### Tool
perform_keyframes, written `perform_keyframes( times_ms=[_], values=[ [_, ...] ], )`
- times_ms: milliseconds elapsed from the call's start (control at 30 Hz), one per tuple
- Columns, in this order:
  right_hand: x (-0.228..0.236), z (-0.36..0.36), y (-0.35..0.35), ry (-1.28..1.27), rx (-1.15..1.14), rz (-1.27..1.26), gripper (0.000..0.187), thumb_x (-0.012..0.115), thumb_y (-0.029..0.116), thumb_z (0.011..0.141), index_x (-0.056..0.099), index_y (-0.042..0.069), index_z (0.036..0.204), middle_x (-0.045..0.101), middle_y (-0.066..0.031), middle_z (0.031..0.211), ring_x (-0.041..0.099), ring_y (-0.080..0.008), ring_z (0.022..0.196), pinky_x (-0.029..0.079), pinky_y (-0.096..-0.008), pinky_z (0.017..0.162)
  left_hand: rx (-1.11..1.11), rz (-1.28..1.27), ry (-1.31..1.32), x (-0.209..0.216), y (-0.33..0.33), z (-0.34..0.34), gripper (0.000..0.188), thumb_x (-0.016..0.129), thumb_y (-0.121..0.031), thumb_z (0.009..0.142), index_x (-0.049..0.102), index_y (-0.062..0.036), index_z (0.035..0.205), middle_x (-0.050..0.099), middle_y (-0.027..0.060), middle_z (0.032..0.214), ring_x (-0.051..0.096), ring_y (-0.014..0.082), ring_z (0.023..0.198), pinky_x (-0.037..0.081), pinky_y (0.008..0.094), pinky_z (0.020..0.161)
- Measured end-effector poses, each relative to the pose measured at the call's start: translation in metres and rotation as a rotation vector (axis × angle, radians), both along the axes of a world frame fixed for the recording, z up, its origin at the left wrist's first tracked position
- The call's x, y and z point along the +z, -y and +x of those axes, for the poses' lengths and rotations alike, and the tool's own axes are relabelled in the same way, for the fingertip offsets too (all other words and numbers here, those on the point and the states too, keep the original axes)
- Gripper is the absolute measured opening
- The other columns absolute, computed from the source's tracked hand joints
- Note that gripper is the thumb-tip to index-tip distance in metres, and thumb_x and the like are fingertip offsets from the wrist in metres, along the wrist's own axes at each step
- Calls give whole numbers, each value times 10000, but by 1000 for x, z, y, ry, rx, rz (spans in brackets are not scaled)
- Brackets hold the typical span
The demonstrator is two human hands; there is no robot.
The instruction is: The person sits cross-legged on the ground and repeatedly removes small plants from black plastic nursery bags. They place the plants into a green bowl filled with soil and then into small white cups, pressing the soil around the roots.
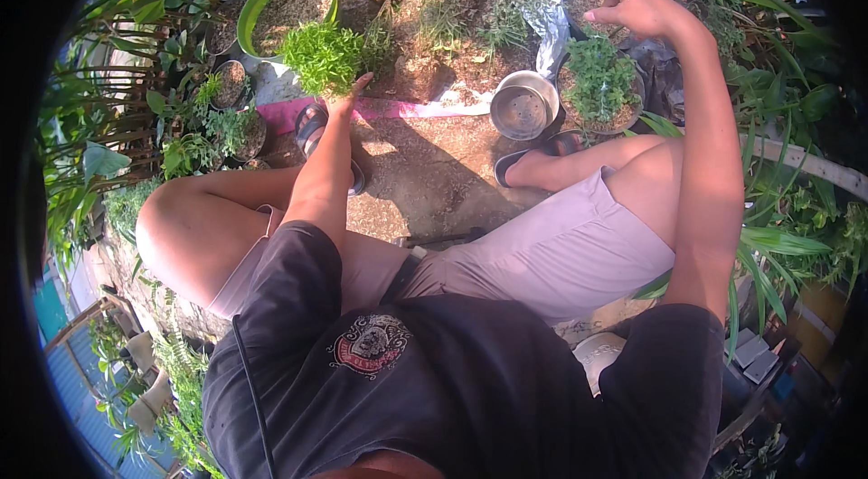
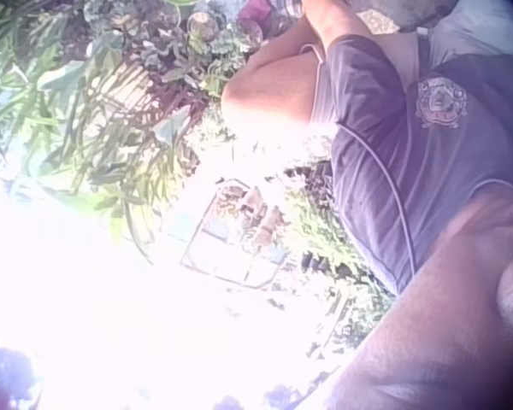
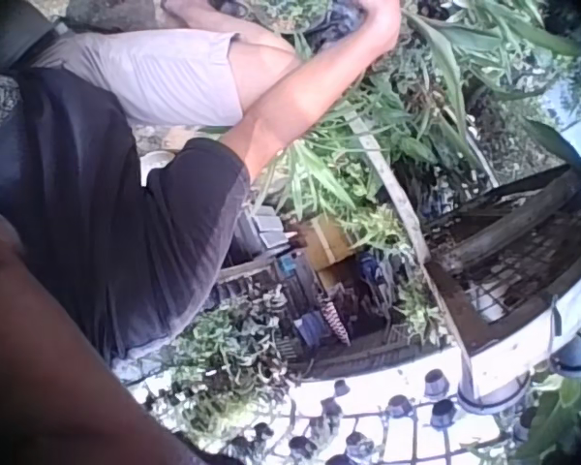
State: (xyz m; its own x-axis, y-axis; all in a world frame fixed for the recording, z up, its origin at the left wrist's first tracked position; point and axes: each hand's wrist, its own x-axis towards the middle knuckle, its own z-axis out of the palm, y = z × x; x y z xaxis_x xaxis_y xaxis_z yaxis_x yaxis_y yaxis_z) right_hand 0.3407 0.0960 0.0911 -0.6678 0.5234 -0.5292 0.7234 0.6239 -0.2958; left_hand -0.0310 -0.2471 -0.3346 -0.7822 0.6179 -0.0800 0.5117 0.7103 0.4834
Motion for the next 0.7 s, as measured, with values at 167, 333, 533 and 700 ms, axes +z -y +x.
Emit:
perform_keyframes(
  times_ms=[167,333,533,700],
  values=[
    [-3,1,-2,1,-24,24,632,652,449,865,484,98,1363,626,-86,1126,618,-223,957,551,-387,637,321,364,-67,-72,14,-7,473,456,-373,958,554,-4,1237,628,191,1212,558,361,1159,409,427,1026],
    [-4,0,-7,14,-44,6,633,660,443,862,487,95,1362,630,-90,1106,619,-218,946,545,-380,623,95,-24,-40,-60,15,-25,459,460,-311,945,528,4,1272,609,202,1227,552,350,1171,412,420,1028],
    [-4,-2,-9,-3,-12,6,593,661,411,871,507,80,1338,644,-97,1053,617,-212,899,529,-363,603,327,245,-95,-9,20,25,491,567,-266,892,498,4,1296,605,196,1214,563,350,1140,426,413,1010],
    [-5,-1,-10,-19,-16,-3,599,663,403,871,505,49,1328,645,-96,1046,613,-206,881,524,-360,599,444,440,-274,-2,26,59,554,656,-228,848,474,5,1316,601,192,1203,573,351,1114,437,408,995]
  ],
)
